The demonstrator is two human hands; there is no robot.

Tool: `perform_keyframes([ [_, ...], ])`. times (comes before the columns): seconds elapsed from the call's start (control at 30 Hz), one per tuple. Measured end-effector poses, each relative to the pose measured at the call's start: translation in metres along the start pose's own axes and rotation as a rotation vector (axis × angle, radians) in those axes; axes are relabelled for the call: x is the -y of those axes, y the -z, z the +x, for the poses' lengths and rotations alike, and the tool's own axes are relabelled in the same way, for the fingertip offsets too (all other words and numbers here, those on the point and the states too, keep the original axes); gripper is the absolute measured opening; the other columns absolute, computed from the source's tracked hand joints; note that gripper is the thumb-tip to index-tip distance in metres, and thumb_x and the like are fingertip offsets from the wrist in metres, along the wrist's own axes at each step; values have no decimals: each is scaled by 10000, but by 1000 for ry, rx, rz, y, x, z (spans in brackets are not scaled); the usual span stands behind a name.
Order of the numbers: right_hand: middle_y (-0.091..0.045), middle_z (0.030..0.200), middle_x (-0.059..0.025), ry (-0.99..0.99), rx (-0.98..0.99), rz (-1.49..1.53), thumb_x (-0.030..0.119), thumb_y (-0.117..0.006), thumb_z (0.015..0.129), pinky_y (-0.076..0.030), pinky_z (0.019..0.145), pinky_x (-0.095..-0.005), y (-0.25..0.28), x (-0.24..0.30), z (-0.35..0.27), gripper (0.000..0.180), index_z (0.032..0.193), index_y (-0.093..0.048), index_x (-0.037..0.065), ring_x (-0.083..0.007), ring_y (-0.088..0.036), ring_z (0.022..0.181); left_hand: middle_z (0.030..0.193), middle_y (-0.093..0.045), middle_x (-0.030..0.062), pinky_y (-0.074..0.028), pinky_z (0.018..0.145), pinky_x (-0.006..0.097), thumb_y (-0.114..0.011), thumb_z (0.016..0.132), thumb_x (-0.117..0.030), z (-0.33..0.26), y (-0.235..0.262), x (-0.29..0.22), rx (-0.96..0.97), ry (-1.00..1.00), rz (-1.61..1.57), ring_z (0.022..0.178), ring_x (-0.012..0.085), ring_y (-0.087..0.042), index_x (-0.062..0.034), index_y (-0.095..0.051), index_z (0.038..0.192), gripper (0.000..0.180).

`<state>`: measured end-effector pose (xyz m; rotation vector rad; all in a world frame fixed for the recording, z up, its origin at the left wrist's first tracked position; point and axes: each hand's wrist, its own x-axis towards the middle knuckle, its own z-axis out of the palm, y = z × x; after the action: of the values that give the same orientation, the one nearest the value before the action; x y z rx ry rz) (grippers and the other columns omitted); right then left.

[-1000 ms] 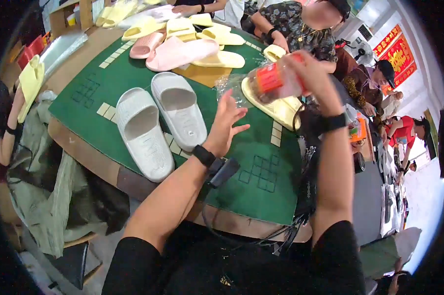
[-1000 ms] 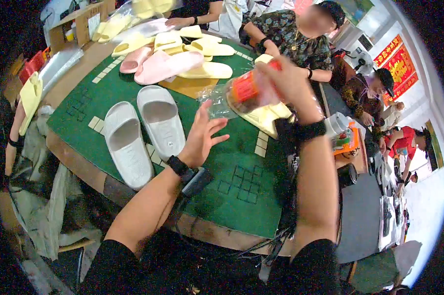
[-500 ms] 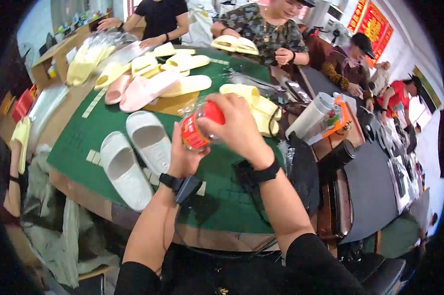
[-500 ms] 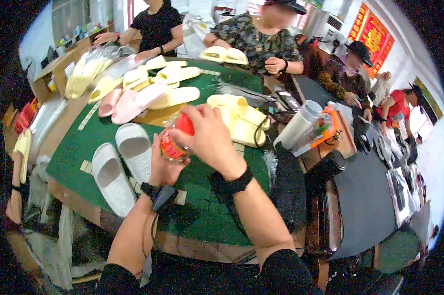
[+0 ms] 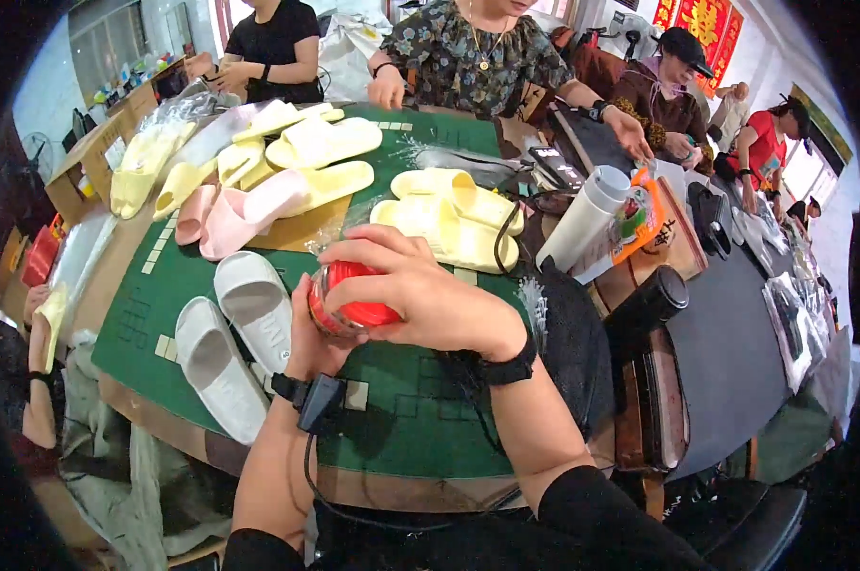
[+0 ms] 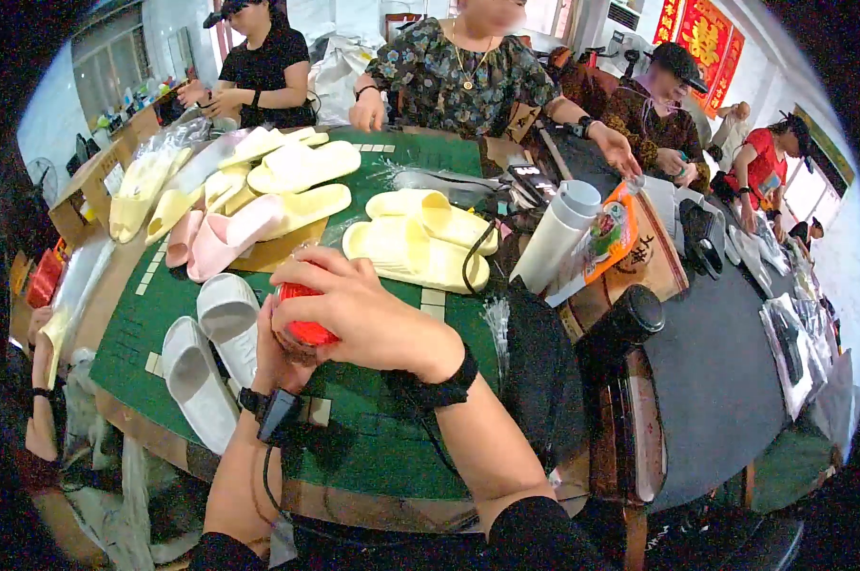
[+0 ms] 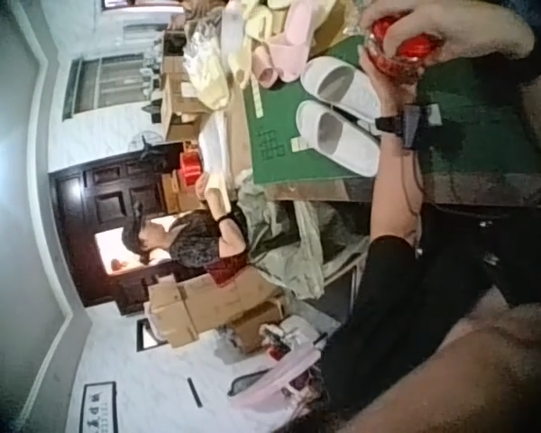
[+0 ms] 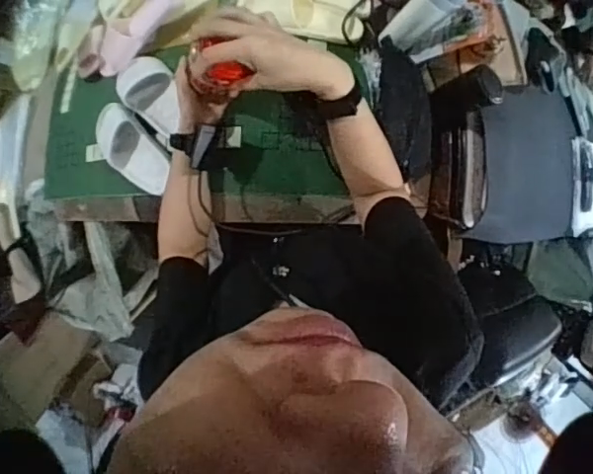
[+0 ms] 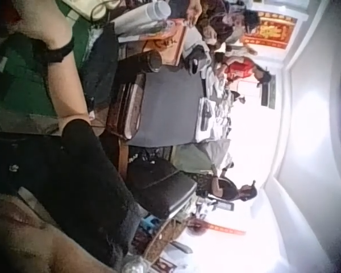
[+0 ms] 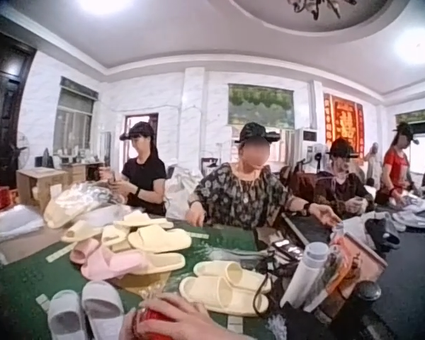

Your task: Manually attaching tags or components to white slippers.

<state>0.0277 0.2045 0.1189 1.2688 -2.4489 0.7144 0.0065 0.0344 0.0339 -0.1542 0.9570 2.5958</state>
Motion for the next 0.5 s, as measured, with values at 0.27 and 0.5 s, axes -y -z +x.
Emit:
perform_keyframes([
  [0.27,-500,1165,-320,-657,-125,27,462,-734,779,-485,861,-543,-1,11,2,798,1435,-380,176,-506,-541,1077,1073,-675,31,-528,532,285,-360,938,-628,14,32,1,93,-123,172,817,147,-661,-164,-514,1293,604],
  [0.5,-480,1177,-230,-330,5,38,193,-776,733,-467,907,-471,13,9,13,628,1290,-493,132,-447,-535,1062,1087,-651,3,-500,580,282,-379,951,-598,10,33,-5,77,-181,156,865,136,-638,-180,-521,1258,538],
])
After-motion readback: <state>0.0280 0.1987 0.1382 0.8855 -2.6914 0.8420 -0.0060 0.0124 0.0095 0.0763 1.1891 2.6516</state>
